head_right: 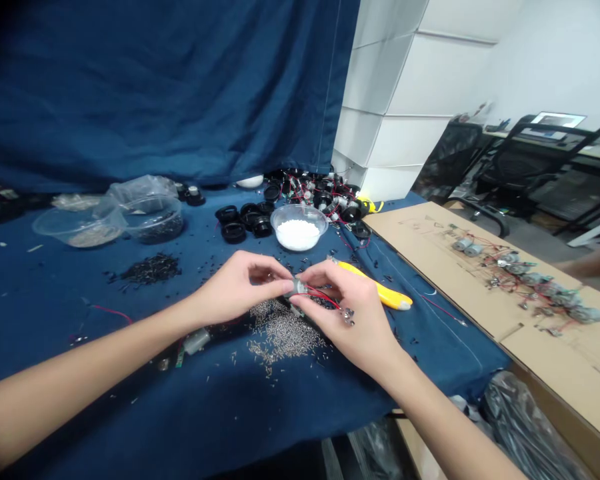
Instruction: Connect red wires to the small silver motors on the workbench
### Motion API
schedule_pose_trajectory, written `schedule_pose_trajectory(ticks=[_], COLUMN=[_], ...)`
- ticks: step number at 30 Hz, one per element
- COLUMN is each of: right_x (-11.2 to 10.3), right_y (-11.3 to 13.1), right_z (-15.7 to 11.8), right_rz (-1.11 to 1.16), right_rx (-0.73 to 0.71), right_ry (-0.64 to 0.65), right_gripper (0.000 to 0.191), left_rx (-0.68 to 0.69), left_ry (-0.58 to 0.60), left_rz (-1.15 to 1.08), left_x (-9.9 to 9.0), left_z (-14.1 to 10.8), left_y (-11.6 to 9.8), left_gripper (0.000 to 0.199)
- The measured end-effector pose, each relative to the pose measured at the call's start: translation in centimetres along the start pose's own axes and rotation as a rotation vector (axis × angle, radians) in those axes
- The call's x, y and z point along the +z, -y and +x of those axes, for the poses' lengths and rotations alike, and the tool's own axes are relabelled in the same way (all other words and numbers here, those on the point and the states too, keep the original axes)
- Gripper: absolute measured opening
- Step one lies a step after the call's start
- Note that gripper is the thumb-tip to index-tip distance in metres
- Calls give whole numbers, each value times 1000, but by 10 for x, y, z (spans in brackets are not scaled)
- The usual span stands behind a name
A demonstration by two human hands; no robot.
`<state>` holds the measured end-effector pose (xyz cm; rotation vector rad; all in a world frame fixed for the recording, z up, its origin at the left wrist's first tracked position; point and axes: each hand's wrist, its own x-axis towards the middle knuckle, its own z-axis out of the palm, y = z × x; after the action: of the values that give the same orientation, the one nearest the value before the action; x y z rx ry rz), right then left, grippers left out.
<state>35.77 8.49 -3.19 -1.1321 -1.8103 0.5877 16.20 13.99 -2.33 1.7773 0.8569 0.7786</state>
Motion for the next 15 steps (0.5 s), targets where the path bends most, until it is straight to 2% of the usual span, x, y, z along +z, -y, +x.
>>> schedule_pose_trajectory(ticks=[4,7,15], right_x=[-1,0,2], right_y=[1,0,1], right_z=[-2,-4,-2], right_rz=[39,58,25], right_rx=[-14,-31,-90], right_ry=[18,38,42], right_gripper=[19,19,19], left_rx=[-108,-167,-139], left_ry=[36,49,67], left_rz=[-168,-215,-231], left_x=[-2,-6,-6], left_z=[4,6,3], left_y=[14,20,4], left_gripper=[15,12,16])
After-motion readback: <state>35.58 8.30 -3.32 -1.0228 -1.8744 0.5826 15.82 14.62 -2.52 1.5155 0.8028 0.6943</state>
